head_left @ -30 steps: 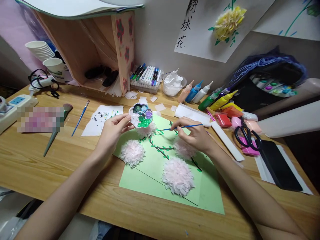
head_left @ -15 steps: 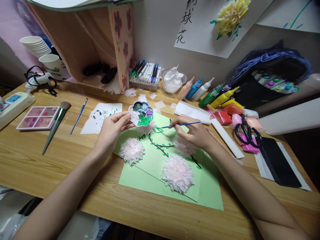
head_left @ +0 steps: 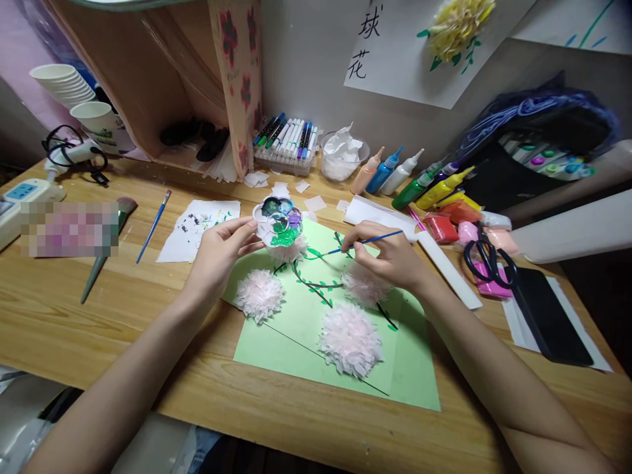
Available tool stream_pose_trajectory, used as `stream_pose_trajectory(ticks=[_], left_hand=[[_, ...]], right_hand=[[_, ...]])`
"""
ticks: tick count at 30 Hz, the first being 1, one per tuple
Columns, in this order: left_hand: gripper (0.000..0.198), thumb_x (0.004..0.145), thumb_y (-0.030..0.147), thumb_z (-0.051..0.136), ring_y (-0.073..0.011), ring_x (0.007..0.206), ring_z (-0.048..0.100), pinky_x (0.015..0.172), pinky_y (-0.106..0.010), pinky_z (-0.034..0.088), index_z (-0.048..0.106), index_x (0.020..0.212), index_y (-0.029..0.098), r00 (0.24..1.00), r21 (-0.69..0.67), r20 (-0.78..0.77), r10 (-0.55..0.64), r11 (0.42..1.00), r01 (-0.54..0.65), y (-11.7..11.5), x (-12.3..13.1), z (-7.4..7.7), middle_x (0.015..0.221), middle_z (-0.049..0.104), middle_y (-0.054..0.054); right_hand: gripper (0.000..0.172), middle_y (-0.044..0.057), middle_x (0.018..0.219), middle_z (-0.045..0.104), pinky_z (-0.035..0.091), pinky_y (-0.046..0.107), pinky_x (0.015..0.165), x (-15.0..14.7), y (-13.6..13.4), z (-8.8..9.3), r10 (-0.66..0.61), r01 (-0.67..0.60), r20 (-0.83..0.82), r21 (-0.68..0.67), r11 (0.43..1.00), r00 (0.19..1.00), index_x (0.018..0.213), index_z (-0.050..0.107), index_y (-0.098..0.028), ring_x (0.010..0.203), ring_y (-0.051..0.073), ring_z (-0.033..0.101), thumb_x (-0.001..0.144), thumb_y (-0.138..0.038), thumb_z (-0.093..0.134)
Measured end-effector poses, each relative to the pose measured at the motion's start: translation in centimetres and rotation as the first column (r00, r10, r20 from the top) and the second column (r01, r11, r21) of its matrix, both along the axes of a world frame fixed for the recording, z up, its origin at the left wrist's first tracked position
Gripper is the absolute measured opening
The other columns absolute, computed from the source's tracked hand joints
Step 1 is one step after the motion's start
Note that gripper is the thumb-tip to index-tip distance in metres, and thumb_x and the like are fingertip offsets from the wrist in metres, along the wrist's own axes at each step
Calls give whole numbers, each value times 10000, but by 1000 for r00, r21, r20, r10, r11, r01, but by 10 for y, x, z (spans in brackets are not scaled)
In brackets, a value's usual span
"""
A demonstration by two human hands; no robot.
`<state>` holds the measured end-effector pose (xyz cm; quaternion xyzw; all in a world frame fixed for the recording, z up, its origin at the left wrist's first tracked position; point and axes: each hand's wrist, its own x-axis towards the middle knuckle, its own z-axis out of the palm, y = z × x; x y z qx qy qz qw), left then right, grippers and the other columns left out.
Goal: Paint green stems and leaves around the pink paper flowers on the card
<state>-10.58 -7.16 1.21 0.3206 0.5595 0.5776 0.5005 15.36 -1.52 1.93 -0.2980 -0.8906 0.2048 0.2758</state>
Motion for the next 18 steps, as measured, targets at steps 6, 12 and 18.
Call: stream_pose_trajectory(ticks=[6,12,18], left_hand=[[172,673,320,765,-113,673,607,740,-268,554,737,762,176,1000,1,-15,2,1000,-2,1,0,0,738,661,-13],[179,672,325,764,-115,677,613,746,-273,553,738,767,175,1000,1,-20,-10,1000,10,0,-1,0,754,674,-18],[170,674,315,759,-116,680,619,749,-267,553,736,763,172,1000,-10,-21,-12,1000,12,0,1,2,765,685,-21]], right_hand=[[166,25,734,655,448,292,636,1,0,1,16,-16,8,10,1000,1000,787,593,-211,675,157,590,813,-138,446],[163,27,748,664,454,296,656,1,0,2,-10,10,-10,-4,1000,1000,792,598,-209,692,159,602,820,-146,450],[162,22,712,649,445,286,627,2,0,3,-4,4,11,-6,1000,1000,758,594,-205,656,152,586,802,-133,456]])
